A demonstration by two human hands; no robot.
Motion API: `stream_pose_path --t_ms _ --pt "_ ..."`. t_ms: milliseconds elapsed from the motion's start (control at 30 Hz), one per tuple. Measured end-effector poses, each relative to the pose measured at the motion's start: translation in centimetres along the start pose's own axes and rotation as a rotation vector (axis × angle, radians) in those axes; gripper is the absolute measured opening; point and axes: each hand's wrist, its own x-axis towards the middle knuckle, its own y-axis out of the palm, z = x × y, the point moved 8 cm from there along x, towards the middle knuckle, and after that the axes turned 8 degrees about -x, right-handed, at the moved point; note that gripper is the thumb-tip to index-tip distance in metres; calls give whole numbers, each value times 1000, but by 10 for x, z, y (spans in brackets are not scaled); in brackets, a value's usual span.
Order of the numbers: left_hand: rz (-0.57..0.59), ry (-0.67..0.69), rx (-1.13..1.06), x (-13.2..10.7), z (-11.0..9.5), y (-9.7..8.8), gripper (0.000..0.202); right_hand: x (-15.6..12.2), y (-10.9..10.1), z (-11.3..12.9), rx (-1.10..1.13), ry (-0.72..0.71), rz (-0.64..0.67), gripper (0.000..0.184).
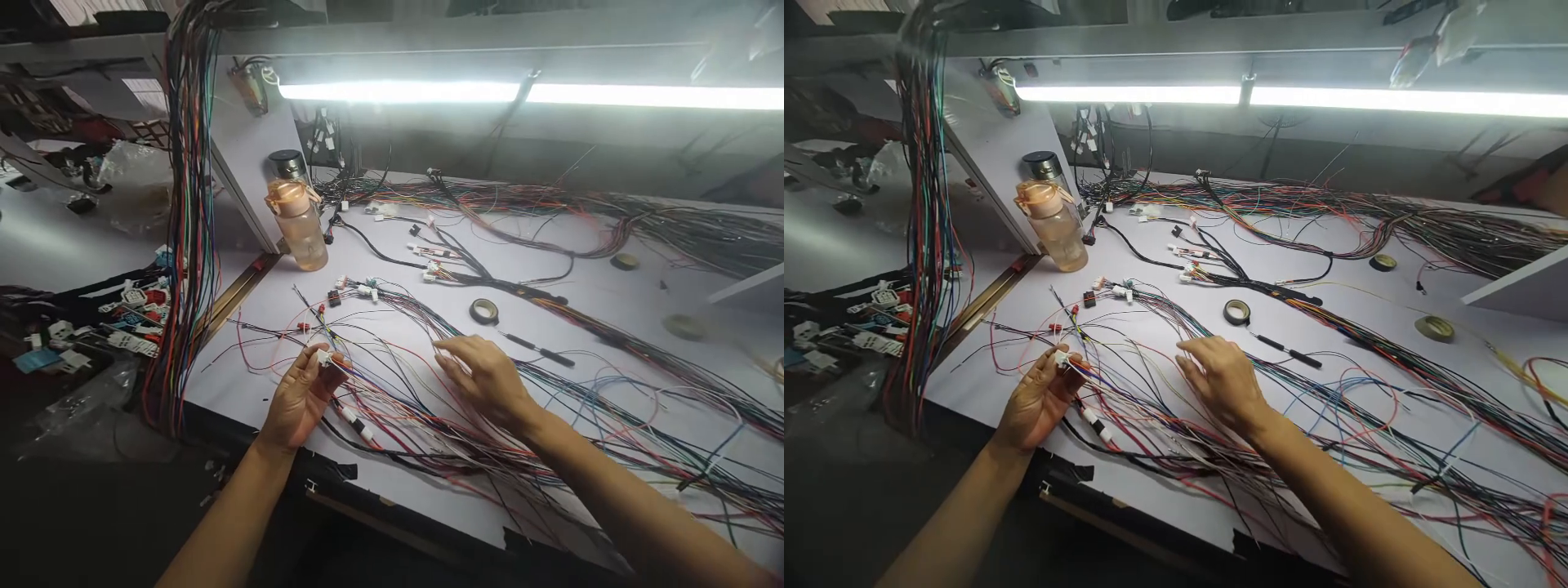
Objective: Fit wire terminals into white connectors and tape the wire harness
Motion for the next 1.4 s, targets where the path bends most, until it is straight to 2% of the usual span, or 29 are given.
stream_pose_path --t_ms 133,367,500,600,733,800,1033,1167,1300,1400 --pt "14 -18 -17 0 1 3 21 38 19 -12 -67 17 43 33" --pt "17 -36 -6 1 2 1 18 97 53 -14 -163 97 166 37" --pt "23 -53 -22 2 4 1 16 116 67 -20 -245 164 190 38" --pt "33 -68 -34 1 5 2 16 122 68 -14 -212 126 142 26" --pt "41 -76 -33 0 5 2 16 116 54 7 -138 0 -9 19" --pt "40 -69 -20 0 5 2 16 107 51 21 -117 -89 -34 18" --pt "52 -71 16 0 6 7 16 65 50 64 -33 -315 54 20" --pt "67 -61 -19 0 5 10 15 44 50 81 67 -434 79 22" --pt "94 -38 -19 0 4 11 15 34 45 75 293 -428 48 28" --pt "101 -40 -2 1 5 9 16 35 31 46 419 -295 -64 31"
